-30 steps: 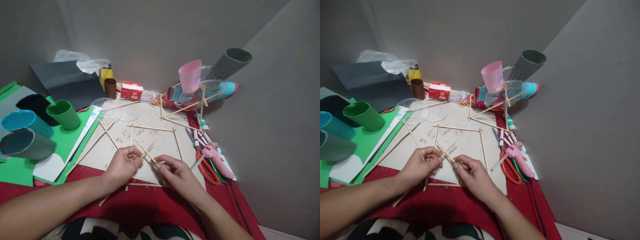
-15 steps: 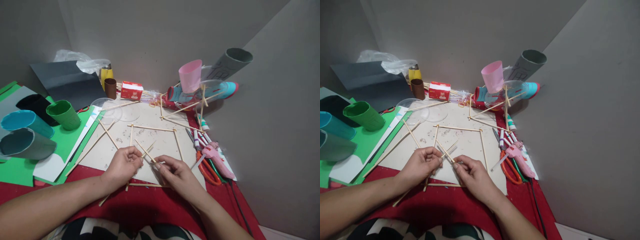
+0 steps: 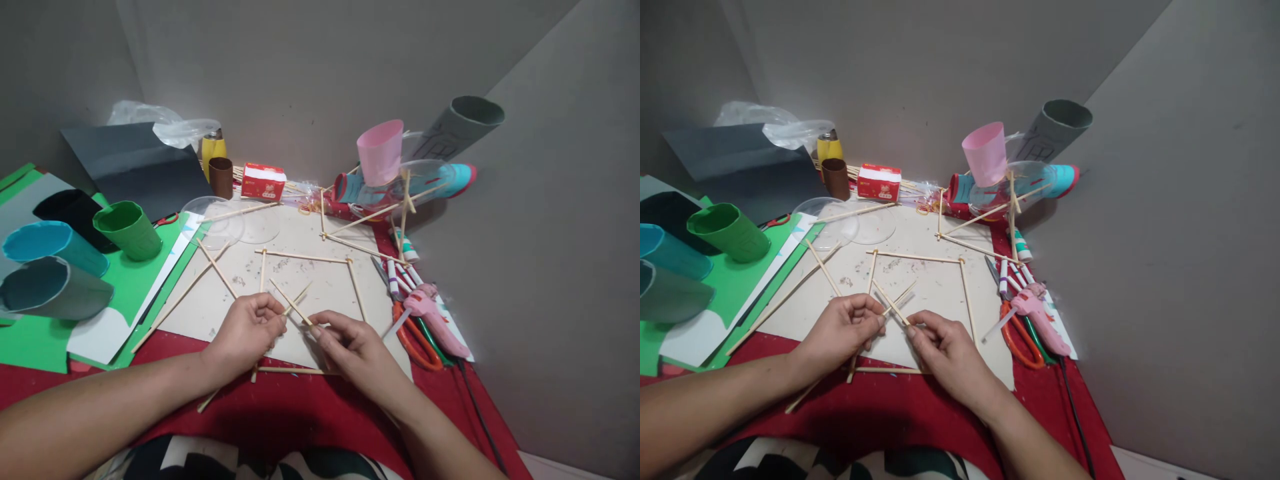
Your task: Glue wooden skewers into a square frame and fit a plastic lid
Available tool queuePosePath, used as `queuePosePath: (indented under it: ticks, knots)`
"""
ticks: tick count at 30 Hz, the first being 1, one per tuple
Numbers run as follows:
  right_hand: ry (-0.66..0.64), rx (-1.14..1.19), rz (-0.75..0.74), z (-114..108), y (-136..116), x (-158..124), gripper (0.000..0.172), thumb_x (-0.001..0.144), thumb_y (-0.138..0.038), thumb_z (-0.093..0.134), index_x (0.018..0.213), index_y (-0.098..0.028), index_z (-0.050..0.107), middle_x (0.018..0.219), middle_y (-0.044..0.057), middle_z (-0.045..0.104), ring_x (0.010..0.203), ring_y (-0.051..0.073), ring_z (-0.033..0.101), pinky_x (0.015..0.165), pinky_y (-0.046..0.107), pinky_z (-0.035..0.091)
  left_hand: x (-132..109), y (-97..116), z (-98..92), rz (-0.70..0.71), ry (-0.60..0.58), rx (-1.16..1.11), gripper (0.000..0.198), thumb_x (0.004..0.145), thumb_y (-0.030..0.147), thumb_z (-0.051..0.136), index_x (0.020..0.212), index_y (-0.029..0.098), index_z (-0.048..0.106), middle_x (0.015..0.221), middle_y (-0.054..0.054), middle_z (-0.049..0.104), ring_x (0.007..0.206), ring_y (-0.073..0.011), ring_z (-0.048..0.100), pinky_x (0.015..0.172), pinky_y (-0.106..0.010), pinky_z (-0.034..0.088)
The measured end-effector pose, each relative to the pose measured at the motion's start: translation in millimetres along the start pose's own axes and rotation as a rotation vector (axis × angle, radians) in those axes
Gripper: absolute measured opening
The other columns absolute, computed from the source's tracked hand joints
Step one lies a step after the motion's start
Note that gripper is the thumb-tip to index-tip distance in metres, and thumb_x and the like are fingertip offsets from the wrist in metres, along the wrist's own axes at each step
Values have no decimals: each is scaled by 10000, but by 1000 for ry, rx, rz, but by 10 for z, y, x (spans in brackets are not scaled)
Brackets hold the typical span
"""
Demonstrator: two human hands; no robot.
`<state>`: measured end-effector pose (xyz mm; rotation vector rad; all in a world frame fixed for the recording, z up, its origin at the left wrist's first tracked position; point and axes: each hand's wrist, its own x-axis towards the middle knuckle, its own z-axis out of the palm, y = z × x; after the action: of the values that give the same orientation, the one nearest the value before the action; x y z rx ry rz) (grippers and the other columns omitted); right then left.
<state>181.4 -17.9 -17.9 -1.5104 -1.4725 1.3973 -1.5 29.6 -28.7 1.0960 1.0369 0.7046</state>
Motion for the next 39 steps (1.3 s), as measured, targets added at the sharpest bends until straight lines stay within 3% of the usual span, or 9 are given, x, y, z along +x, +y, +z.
queuePosePath:
  ticks: [39]
  knots:
    - [2, -36, -19, 10, -19, 11, 279, 904, -426, 499, 873, -159, 573, 522, -80, 331, 467, 75, 262, 428, 210, 203, -10, -17, 7, 23, 5, -9, 93, 739, 224, 597, 720, 134, 583, 587, 5, 577, 417, -45, 399, 404, -165, 299]
